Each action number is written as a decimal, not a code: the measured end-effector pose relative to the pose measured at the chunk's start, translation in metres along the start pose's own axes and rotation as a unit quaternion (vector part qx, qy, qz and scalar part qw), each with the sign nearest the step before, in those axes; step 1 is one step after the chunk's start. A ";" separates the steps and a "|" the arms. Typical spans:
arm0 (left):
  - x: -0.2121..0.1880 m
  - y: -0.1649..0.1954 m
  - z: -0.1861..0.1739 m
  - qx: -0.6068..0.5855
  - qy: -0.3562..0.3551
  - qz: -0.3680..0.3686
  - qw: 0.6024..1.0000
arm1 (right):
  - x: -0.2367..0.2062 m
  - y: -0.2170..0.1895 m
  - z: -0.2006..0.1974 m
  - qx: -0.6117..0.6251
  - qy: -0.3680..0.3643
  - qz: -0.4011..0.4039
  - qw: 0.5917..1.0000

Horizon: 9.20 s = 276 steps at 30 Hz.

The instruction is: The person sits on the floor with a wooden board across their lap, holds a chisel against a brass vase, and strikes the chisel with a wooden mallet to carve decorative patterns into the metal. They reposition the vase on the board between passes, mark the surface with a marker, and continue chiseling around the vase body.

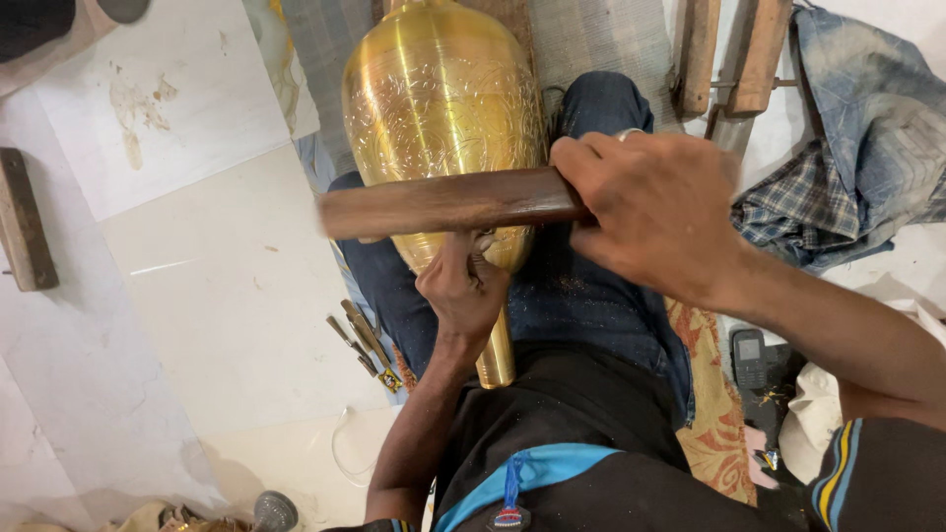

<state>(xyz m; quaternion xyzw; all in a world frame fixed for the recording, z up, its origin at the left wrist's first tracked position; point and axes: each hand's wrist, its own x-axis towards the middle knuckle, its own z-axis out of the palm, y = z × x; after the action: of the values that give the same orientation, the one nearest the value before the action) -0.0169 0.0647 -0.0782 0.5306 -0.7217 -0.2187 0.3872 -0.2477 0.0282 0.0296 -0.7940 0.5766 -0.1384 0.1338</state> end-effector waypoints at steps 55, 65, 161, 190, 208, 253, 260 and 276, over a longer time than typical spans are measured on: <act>0.013 0.025 0.006 0.055 0.047 -0.020 0.997 | -0.033 0.024 0.043 0.280 0.032 0.083 0.956; 0.004 0.012 0.010 0.083 0.064 0.018 0.994 | -0.002 0.024 -0.015 0.093 -0.011 -0.034 0.995; 0.010 0.021 0.001 0.023 0.026 -0.048 0.998 | 0.020 0.019 -0.017 0.120 0.039 -0.084 0.988; 0.004 0.013 0.004 0.011 0.038 -0.043 0.998 | 0.022 0.009 -0.025 0.024 0.010 -0.083 0.996; 0.004 0.008 -0.002 0.046 0.018 0.008 0.999 | 0.012 0.019 -0.015 0.196 0.032 -0.045 0.979; 0.001 0.005 -0.002 0.034 0.008 -0.005 0.999 | 0.016 0.012 -0.021 0.171 0.040 -0.060 0.983; 0.006 0.013 -0.005 0.002 0.009 -0.005 1.000 | 0.026 0.004 -0.024 0.133 0.009 -0.025 0.991; 0.002 0.009 -0.004 0.013 0.011 -0.006 1.000 | 0.009 0.013 -0.010 0.149 0.040 -0.036 0.987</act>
<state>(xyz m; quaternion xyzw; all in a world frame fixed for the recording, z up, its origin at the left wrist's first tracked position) -0.0196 0.0666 -0.0689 0.5423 -0.7169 -0.2056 0.3868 -0.2599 0.0147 0.0347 -0.7793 0.5253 -0.2591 0.2229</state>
